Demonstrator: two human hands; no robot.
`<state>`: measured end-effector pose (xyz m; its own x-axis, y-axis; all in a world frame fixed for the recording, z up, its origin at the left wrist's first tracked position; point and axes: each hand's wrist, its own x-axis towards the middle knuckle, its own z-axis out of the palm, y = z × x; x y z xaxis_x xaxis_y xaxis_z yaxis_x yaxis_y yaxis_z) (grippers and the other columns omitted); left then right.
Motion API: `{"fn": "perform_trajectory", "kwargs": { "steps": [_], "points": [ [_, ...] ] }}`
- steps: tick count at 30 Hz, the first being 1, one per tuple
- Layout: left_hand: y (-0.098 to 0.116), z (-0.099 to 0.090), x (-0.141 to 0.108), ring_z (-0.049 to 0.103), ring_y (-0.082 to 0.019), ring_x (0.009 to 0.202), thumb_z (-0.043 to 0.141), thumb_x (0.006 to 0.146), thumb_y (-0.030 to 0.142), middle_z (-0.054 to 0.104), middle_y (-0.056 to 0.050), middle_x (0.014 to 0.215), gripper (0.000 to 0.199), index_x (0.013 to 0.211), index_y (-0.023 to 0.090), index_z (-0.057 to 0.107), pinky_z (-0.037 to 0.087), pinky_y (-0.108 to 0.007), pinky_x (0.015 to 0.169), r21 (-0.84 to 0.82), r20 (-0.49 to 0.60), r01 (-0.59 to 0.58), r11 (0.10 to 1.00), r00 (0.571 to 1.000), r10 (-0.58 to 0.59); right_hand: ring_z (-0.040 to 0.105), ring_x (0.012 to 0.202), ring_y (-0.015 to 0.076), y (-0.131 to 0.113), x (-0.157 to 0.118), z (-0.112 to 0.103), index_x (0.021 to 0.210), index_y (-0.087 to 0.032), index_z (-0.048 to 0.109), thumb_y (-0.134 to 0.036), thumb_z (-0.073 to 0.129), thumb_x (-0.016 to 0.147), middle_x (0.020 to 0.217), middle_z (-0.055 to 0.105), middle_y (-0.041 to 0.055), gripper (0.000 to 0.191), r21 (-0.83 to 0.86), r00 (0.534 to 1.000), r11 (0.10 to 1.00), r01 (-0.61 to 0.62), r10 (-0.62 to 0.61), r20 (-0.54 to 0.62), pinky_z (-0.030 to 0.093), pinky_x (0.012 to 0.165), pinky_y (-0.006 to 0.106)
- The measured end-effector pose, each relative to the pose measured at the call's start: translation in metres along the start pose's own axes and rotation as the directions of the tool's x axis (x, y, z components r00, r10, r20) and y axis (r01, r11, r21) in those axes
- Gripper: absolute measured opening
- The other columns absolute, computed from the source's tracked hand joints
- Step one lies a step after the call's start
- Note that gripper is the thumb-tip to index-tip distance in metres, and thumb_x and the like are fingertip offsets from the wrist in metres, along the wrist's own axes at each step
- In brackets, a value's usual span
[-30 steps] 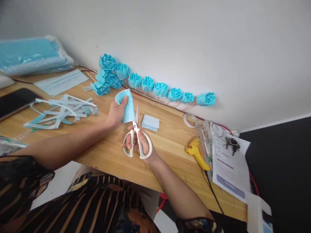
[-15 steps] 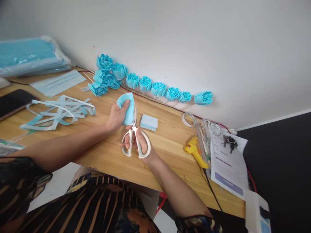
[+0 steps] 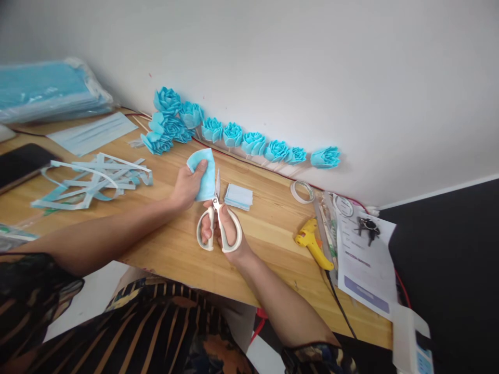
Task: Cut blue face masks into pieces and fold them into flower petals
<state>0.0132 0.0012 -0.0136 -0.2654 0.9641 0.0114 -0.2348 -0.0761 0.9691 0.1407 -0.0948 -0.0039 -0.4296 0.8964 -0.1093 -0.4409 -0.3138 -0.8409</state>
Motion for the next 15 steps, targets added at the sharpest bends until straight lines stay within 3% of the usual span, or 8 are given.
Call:
{"fn": "perform_trajectory", "kwargs": {
  "steps": [15],
  "points": [
    [-0.0062,-0.0008,0.0036,0.048,-0.011,0.052,0.067,0.080,0.049,0.053,0.001,0.060,0.036,0.069,0.016,0.057,0.039,-0.023,0.051,-0.034,0.011,0.007,0.999,1.000,-0.006,0.039,0.043,0.0076,0.0019,-0.0010,-0.0035,0.105,-0.023,0.054,-0.064,0.053,0.087,0.059,0.049,-0.0071,0.045,-0.060,1.000,0.998,0.000,-0.002,-0.028,0.040,0.040,0.020]
  ]
}}
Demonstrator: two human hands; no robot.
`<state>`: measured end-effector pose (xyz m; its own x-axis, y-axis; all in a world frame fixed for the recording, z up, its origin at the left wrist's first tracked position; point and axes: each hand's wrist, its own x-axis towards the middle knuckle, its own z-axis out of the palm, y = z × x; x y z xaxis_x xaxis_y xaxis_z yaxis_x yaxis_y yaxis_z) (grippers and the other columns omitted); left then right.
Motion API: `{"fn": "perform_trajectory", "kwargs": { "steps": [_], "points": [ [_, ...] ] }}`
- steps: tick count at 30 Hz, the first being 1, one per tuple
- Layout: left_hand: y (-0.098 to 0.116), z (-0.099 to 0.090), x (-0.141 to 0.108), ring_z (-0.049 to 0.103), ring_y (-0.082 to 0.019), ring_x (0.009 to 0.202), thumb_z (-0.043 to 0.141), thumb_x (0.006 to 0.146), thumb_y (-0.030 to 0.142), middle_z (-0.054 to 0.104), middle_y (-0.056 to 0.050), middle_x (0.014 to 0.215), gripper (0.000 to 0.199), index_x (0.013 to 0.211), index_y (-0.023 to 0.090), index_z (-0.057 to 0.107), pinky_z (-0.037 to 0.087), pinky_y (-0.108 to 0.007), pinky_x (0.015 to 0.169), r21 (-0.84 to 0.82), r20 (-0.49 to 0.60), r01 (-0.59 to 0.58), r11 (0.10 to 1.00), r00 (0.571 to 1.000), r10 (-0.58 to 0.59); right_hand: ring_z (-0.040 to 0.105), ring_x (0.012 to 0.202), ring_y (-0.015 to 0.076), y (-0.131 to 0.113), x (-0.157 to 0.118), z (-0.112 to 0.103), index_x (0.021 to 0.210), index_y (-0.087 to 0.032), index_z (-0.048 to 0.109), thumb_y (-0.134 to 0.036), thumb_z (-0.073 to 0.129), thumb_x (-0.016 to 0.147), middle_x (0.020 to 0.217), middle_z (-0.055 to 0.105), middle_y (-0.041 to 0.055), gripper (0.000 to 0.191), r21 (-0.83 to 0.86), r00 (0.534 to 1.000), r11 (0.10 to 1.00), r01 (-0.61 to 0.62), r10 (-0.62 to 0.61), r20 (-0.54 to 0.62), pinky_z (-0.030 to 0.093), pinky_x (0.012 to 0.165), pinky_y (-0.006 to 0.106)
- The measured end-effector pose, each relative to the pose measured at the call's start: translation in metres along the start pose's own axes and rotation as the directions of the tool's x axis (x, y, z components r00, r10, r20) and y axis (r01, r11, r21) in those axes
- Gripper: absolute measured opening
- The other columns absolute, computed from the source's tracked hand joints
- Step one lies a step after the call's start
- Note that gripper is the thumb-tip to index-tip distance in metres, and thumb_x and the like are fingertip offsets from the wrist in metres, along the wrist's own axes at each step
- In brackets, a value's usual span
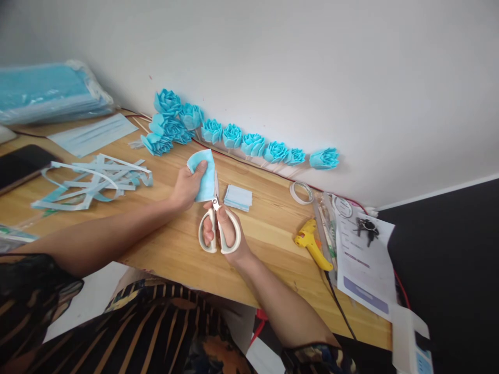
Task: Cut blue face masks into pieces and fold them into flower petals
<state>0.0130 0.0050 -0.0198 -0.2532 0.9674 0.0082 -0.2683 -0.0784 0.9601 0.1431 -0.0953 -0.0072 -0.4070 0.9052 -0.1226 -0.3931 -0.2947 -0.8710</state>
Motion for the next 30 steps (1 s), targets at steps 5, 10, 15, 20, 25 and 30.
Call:
{"fn": "perform_trajectory", "kwargs": {
  "steps": [5,10,15,20,25,30],
  "points": [
    [0.001,0.000,0.000,0.047,-0.010,0.051,0.067,0.081,0.047,0.053,0.002,0.059,0.034,0.070,0.016,0.057,0.038,-0.022,0.050,-0.006,-0.006,0.015,1.000,1.000,-0.015,0.038,0.041,0.0065,-0.001,0.000,0.001,0.104,-0.023,0.054,-0.064,0.055,0.086,0.059,0.049,-0.0077,0.045,-0.006,1.000,1.000,0.006,-0.006,-0.018,0.039,0.039,0.020],
    [0.003,0.000,0.000,0.043,-0.009,0.050,0.065,0.082,0.047,0.048,0.003,0.057,0.035,0.068,0.016,0.056,0.035,-0.022,0.049,0.015,-0.015,0.008,1.000,1.000,-0.008,0.036,0.038,0.0056,-0.002,-0.001,0.004,0.103,-0.022,0.055,-0.067,0.056,0.083,0.057,0.048,-0.0082,0.048,-0.039,0.999,0.999,-0.007,0.005,-0.043,0.036,0.038,0.019],
    [0.006,0.001,-0.001,0.042,-0.010,0.050,0.067,0.079,0.048,0.048,0.003,0.057,0.036,0.067,0.016,0.055,0.034,-0.022,0.048,0.036,-0.025,0.004,0.999,1.000,-0.003,0.034,0.036,0.0051,-0.001,0.000,0.002,0.103,-0.022,0.055,-0.067,0.055,0.084,0.056,0.048,-0.0087,0.048,-0.040,0.999,0.999,-0.012,0.010,-0.051,0.035,0.036,0.018],
    [0.010,0.001,-0.001,0.043,-0.009,0.050,0.069,0.077,0.049,0.048,0.003,0.057,0.038,0.067,0.016,0.055,0.036,-0.021,0.048,0.020,-0.027,0.042,0.999,0.999,-0.041,0.035,0.037,0.0050,0.000,0.000,0.002,0.103,-0.022,0.055,-0.064,0.057,0.085,0.056,0.047,-0.0088,0.046,-0.027,0.999,1.000,-0.012,0.011,-0.047,0.033,0.035,0.017],
    [0.011,0.001,-0.002,0.044,-0.008,0.050,0.069,0.076,0.051,0.050,0.003,0.057,0.039,0.068,0.015,0.055,0.037,-0.021,0.047,-0.027,0.004,0.072,0.997,0.997,-0.072,0.037,0.038,0.0053,0.001,0.000,0.000,0.103,-0.022,0.057,-0.062,0.057,0.086,0.056,0.048,-0.0087,0.044,-0.019,0.999,1.000,0.000,0.000,-0.036,0.034,0.035,0.017],
    [0.013,0.000,-0.001,0.046,-0.008,0.051,0.071,0.075,0.050,0.052,0.003,0.058,0.039,0.072,0.015,0.057,0.038,-0.020,0.048,-0.067,0.005,0.064,0.996,0.998,-0.063,0.035,0.040,0.0059,0.002,0.002,-0.005,0.105,-0.022,0.055,-0.063,0.055,0.087,0.056,0.047,-0.0087,0.045,0.037,1.000,0.999,0.000,-0.001,0.010,0.041,0.043,0.020]
  ]
}}
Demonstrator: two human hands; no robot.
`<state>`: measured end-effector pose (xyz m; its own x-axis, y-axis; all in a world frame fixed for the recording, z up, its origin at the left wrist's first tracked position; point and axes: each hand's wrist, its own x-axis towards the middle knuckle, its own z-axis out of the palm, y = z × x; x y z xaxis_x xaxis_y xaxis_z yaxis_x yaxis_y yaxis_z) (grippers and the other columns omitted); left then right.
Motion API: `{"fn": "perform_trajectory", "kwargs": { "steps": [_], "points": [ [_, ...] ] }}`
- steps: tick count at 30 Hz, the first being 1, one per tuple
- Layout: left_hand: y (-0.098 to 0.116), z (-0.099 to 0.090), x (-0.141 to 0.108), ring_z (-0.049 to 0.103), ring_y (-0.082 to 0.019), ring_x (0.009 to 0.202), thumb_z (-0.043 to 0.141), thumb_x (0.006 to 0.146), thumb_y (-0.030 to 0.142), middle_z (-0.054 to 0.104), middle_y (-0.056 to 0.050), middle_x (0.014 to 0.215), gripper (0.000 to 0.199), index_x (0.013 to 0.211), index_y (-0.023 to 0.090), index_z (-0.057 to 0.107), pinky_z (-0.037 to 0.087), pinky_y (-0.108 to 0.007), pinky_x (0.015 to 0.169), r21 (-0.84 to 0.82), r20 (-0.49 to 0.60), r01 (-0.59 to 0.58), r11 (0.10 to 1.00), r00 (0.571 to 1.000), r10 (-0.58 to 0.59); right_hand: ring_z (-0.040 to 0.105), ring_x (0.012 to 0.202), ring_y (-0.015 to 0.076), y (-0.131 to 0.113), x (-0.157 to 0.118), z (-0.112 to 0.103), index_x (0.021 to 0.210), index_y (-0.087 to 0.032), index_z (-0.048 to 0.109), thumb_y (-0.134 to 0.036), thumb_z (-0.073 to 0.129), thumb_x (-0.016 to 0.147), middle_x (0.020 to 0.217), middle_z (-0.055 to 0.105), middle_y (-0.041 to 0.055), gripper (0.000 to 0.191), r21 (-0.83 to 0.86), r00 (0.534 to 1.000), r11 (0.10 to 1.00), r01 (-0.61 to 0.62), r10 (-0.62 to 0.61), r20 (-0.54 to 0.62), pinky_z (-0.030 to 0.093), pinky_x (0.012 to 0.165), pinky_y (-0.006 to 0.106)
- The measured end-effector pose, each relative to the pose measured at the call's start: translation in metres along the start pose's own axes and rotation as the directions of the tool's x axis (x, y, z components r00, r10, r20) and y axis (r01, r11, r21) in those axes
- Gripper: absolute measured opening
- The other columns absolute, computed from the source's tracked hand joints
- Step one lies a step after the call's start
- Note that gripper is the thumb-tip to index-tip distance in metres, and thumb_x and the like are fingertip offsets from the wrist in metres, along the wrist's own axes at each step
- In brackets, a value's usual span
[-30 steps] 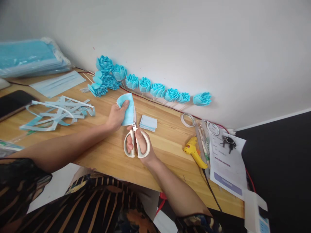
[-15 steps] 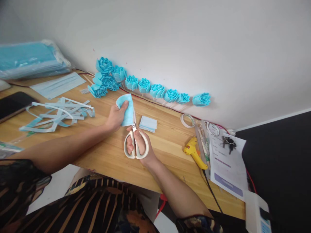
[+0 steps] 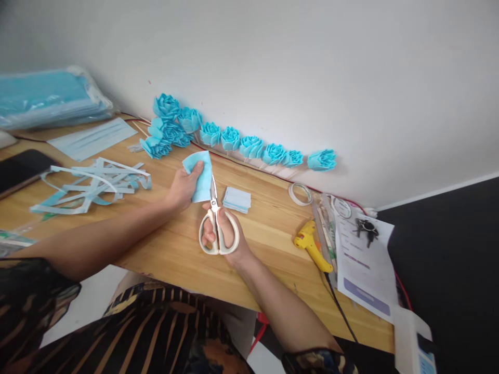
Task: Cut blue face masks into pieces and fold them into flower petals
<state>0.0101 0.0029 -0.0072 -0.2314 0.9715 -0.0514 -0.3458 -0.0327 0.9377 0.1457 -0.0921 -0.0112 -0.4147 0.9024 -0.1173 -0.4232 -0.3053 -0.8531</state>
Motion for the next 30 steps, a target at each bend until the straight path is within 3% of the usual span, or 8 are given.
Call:
{"fn": "perform_trajectory", "kwargs": {
  "steps": [4,9,21,30],
  "points": [
    [0.000,-0.001,0.001,0.046,-0.009,0.052,0.071,0.075,0.052,0.052,0.004,0.058,0.039,0.072,0.014,0.058,0.038,-0.020,0.049,0.010,-0.003,0.008,1.000,1.000,-0.008,0.045,0.046,0.0089,-0.003,0.000,-0.001,0.098,-0.023,0.052,-0.066,0.046,0.090,0.059,0.053,-0.0057,0.044,-0.013,0.996,1.000,0.006,-0.005,0.086,0.052,0.059,0.028],
    [-0.001,-0.002,0.002,0.045,-0.008,0.051,0.071,0.072,0.056,0.051,0.004,0.058,0.044,0.073,0.014,0.057,0.038,-0.020,0.048,0.009,0.016,-0.014,1.000,1.000,0.014,0.047,0.050,0.0102,-0.005,0.000,0.001,0.113,-0.025,0.052,-0.066,0.047,0.090,0.061,0.056,-0.0051,0.048,-0.042,0.989,0.999,0.017,-0.011,0.145,0.055,0.068,0.034],
    [0.003,0.002,-0.011,0.047,-0.010,0.054,0.069,0.072,0.058,0.052,0.004,0.058,0.044,0.072,0.014,0.059,0.037,-0.022,0.050,0.126,0.110,-0.007,0.992,0.994,-0.007,0.048,0.050,0.0105,-0.009,0.003,-0.002,0.138,-0.029,0.038,-0.062,0.047,0.092,0.065,0.060,-0.0047,0.057,-0.042,0.990,0.997,0.066,-0.060,0.131,0.055,0.066,0.034],
    [0.000,0.001,-0.007,0.048,-0.011,0.054,0.068,0.070,0.063,0.054,0.003,0.059,0.049,0.073,0.015,0.059,0.040,-0.022,0.052,0.094,0.098,0.023,0.995,0.995,-0.032,0.049,0.049,0.0102,-0.009,0.003,-0.004,0.129,-0.028,0.045,-0.063,0.046,0.092,0.063,0.058,-0.0048,0.051,-0.077,0.989,0.995,0.060,-0.049,0.141,0.055,0.063,0.032]
  ]
}}
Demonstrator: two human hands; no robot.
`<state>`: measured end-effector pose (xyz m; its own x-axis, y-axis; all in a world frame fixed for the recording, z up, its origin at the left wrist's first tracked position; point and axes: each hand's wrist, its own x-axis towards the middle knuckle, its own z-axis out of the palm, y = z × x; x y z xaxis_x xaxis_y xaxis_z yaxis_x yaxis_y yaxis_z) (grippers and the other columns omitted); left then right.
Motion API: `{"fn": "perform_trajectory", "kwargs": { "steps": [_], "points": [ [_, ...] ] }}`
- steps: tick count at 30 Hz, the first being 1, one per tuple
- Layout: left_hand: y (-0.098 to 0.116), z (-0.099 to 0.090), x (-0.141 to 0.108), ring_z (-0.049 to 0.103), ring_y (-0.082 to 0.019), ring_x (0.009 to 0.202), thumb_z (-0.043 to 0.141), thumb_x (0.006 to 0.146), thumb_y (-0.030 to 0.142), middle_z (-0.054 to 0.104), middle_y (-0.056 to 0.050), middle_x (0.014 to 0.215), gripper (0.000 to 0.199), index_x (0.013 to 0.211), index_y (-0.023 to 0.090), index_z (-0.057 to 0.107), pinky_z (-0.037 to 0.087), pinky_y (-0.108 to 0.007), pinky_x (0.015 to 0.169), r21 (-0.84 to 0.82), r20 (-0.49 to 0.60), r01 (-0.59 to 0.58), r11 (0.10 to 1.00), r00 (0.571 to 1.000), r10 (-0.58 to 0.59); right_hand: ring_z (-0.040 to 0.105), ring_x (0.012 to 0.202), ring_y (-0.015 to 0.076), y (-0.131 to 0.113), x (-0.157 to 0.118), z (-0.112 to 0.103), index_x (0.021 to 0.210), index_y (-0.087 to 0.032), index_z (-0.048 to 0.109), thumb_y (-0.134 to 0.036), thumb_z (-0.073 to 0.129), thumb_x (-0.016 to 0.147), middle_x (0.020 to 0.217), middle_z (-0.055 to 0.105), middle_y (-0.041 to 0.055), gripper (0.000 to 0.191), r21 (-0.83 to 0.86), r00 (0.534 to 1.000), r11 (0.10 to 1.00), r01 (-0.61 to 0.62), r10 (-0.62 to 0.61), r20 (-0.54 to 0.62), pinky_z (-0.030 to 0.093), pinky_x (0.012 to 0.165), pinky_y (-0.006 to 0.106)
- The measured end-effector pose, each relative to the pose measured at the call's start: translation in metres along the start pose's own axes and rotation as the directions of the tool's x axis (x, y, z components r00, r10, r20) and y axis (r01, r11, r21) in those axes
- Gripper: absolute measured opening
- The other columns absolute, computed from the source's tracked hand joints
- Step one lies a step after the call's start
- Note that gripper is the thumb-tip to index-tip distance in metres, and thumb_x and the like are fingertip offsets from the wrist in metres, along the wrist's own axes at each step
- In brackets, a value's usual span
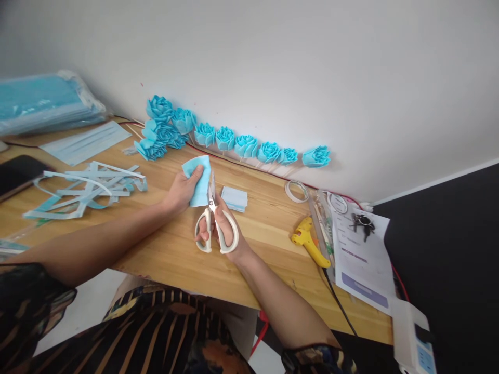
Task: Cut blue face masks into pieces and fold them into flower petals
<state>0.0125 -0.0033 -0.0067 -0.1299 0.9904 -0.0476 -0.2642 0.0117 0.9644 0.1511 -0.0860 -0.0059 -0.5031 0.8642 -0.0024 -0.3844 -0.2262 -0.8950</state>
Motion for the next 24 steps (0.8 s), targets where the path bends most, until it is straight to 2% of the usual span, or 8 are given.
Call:
{"fn": "perform_trajectory", "kwargs": {
  "steps": [9,14,24],
  "points": [
    [0.0009,0.0003,-0.0052,0.049,-0.011,0.054,0.069,0.068,0.066,0.055,0.002,0.059,0.052,0.074,0.014,0.059,0.040,-0.022,0.051,0.025,0.081,0.007,1.000,0.997,-0.009,0.049,0.051,0.0112,-0.0058,-0.0010,0.0043,0.131,-0.028,0.044,-0.063,0.047,0.091,0.063,0.057,-0.0041,0.053,-0.031,0.999,0.999,0.012,-0.014,-0.050,0.050,0.052,0.025],
    [0.0002,0.0003,-0.0021,0.050,-0.011,0.055,0.067,0.070,0.064,0.055,0.003,0.060,0.049,0.075,0.015,0.058,0.041,-0.022,0.054,-0.022,0.054,0.041,0.999,0.998,-0.040,0.048,0.048,0.0105,-0.0035,-0.0001,0.0024,0.132,-0.028,0.043,-0.064,0.047,0.090,0.063,0.057,-0.0048,0.055,-0.026,0.999,1.000,0.003,-0.004,-0.034,0.053,0.056,0.029],
    [0.0025,-0.0003,-0.0043,0.047,-0.011,0.053,0.066,0.072,0.063,0.051,0.003,0.057,0.049,0.070,0.016,0.055,0.038,-0.023,0.051,0.043,0.068,0.019,0.999,0.997,-0.021,0.052,0.051,0.0109,-0.0071,-0.0017,0.0027,0.130,-0.026,0.046,-0.063,0.047,0.091,0.063,0.057,-0.0041,0.053,-0.046,0.996,0.999,-0.028,0.024,-0.081,0.048,0.050,0.022]
  ]
}}
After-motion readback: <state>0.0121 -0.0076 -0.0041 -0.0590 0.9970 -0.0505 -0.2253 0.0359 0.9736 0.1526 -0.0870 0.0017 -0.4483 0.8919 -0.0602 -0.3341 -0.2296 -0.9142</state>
